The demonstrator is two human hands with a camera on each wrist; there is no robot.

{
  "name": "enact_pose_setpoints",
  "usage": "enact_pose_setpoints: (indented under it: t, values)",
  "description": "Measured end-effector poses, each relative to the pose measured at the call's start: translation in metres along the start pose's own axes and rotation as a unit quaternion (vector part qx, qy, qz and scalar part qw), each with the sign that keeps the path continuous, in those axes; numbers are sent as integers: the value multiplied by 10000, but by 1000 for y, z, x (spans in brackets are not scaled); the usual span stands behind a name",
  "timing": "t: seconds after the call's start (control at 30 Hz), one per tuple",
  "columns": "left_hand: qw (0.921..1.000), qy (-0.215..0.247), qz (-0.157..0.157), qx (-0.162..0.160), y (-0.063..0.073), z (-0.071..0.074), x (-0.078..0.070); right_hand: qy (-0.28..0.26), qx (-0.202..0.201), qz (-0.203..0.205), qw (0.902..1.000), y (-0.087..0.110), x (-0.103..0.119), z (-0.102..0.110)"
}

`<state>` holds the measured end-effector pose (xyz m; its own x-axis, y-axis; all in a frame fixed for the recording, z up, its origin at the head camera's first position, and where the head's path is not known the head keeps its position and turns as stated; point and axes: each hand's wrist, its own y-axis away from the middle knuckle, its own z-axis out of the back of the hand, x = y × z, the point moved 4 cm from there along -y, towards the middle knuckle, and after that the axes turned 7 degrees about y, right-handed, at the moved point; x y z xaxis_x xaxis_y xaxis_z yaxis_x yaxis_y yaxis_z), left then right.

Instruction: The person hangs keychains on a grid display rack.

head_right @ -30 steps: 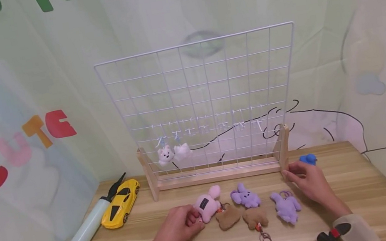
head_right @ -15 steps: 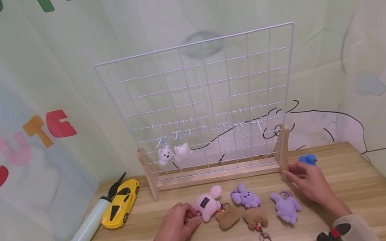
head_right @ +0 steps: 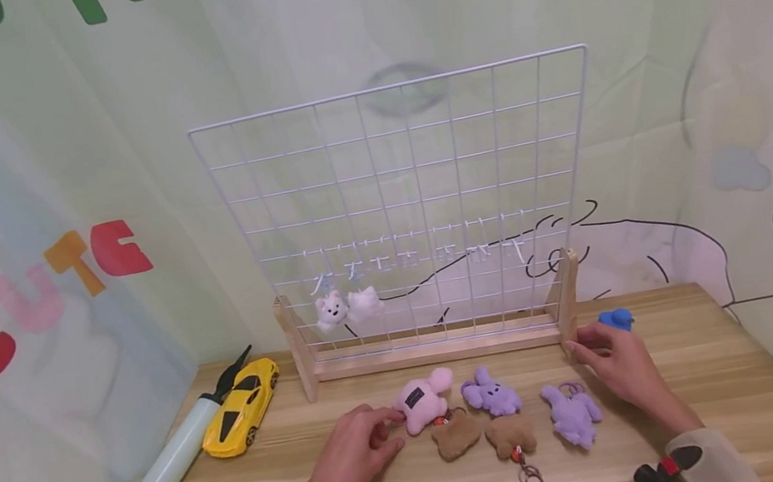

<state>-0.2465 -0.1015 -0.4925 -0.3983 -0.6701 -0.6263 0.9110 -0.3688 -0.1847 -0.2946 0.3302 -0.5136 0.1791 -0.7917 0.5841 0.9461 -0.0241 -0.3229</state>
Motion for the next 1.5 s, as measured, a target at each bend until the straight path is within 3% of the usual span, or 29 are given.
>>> enact_pose_setpoints:
  t: [0.4, 0.67, 0.97, 1.23, 1.5]
  values:
    - [9998, -131, 119, -55, 2, 2, 1, -123, -137, 175, 9997, -1, -1, -1]
    - [9996, 260, -18, 136, 2, 6, 3, -136, -146, 163, 9997, -1, 0, 0]
    - [9986, 274, -49, -458, -1, 17, -4, -57, -39, 57, 10000, 0, -1, -1]
    - [9940, 852, -29, -678, -7, 30, -8, -55, -59, 103, 9999, -1, -1, -1]
    - [9799, 1797, 64, -866, -11, 43, -15, 2, -26, 99, 9999, 0, -1, -1]
